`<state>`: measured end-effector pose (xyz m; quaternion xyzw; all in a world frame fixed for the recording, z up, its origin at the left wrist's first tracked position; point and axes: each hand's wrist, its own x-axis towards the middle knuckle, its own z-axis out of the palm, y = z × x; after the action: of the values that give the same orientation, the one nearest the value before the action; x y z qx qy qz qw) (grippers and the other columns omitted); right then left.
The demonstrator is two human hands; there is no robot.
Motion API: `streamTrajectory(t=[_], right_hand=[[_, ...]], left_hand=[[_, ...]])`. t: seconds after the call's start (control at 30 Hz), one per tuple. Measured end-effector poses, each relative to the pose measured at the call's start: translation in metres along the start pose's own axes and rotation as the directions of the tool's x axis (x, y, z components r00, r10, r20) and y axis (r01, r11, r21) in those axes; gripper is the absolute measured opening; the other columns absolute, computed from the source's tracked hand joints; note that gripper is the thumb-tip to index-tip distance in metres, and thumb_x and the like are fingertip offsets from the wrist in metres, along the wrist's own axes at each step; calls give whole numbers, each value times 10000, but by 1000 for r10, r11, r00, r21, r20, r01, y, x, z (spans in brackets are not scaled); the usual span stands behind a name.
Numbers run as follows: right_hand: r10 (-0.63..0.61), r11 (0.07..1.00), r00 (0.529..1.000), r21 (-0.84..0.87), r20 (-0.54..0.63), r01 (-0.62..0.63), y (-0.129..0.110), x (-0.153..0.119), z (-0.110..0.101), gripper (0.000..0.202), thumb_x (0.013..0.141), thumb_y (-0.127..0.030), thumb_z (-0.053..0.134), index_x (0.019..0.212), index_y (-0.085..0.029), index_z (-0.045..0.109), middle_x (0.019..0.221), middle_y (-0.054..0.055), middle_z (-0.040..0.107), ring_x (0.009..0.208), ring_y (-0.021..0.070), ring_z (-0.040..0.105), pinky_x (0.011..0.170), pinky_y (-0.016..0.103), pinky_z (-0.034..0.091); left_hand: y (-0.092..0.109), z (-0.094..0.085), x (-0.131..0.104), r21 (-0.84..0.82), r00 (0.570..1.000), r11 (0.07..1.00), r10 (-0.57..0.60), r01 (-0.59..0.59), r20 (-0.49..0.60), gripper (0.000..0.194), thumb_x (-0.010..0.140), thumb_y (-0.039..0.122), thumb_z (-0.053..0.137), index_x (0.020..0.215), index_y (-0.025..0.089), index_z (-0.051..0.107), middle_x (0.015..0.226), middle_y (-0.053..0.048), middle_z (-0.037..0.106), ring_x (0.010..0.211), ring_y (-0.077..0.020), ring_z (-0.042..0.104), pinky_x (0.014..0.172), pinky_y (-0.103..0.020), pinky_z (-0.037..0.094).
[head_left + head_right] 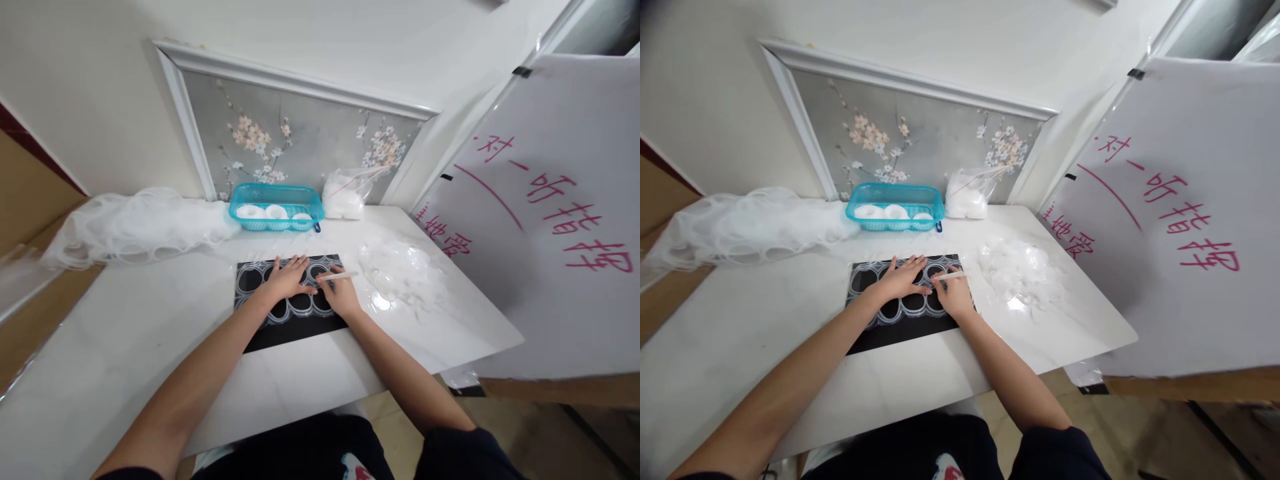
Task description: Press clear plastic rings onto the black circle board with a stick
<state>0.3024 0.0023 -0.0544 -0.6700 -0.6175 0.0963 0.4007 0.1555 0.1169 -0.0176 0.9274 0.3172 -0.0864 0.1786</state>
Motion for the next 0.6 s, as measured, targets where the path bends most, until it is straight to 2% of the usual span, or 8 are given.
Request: streamTrajectory(t=[0.17, 0.2, 0.27, 0.3, 0.37, 0.4, 0.53, 0.6], right_hand=[[-136, 947, 989, -285, 65, 149, -7, -1, 1, 288, 873, -118, 507, 942, -284, 732, 916, 44, 765, 1255, 302, 528, 1187, 609, 98], [-131, 940, 991, -313, 40, 137, -4, 4, -5, 295, 850, -98, 515, 942, -275, 732, 903, 47, 766, 1233, 304, 540, 1185, 616, 76], [-36, 944, 990, -331, -136, -11, 9, 19, -26, 284, 833, -105, 510, 928, -245, 738, 914, 67, 765, 1186, 320, 563, 1170, 641, 65], [57, 943, 957, -298, -286, -146, 17, 26, -38, 273, 844, -132, 494, 915, -221, 742, 932, 88, 762, 1172, 336, 568, 1156, 659, 81], [252, 923, 762, -89, -597, -375, 33, 34, -62, 343, 907, -207, 401, 948, -167, 738, 1028, 154, 741, 1193, 348, 561, 1130, 658, 164], [293, 931, 733, 8, -614, -365, 39, 33, -71, 375, 929, -257, 378, 980, -149, 733, 1097, 176, 723, 1203, 344, 561, 1120, 626, 226], [246, 969, 896, 111, -369, -220, 41, 10, -68, 283, 849, -359, 556, 788, -167, 755, 955, 130, 764, 1001, 286, 683, 971, 424, 479], [231, 971, 931, 129, -283, -202, 37, 0, -54, 290, 844, -400, 577, 774, -186, 758, 923, 86, 775, 930, 259, 711, 879, 367, 529]], left_hand=[[2, -2, 0, 9, 1000, 1000, 7, -7, 18, 819, 909, 634, 471, 1574, 275, 152, 1644, -85, 93, 1521, -317, 72, 1149, -672, -34], [2, -2, -1, 14, 1000, 1000, 6, -7, 26, 830, 906, 635, 479, 1575, 274, 146, 1644, -86, 87, 1521, -316, 69, 1145, -677, -43], [4, -4, -2, 24, 999, 1000, 5, -6, 46, 863, 888, 647, 507, 1575, 281, 134, 1644, -84, 75, 1522, -316, 63, 1138, -683, -60], [5, -5, -2, 28, 998, 1000, 6, -7, 55, 875, 880, 653, 517, 1575, 287, 130, 1644, -79, 69, 1522, -315, 60, 1135, -687, -65], [5, -7, -4, 33, 998, 999, 11, -13, 64, 877, 878, 664, 513, 1574, 295, 129, 1645, -67, 63, 1523, -311, 59, 1131, -692, -67], [5, -8, -5, 34, 998, 999, 13, -15, 64, 878, 875, 670, 514, 1573, 296, 135, 1644, -66, 67, 1522, -314, 66, 1129, -697, -61], [10, -10, -4, 45, 1000, 999, 6, -6, 6, 900, 845, 694, 544, 1564, 278, 197, 1633, -102, 153, 1504, -362, 138, 1120, -718, -44], [19, -9, -1, 53, 998, 999, 0, 3, -59, 865, 882, 700, 475, 1565, 242, 207, 1630, -125, 165, 1500, -374, 148, 1128, -710, -35]])
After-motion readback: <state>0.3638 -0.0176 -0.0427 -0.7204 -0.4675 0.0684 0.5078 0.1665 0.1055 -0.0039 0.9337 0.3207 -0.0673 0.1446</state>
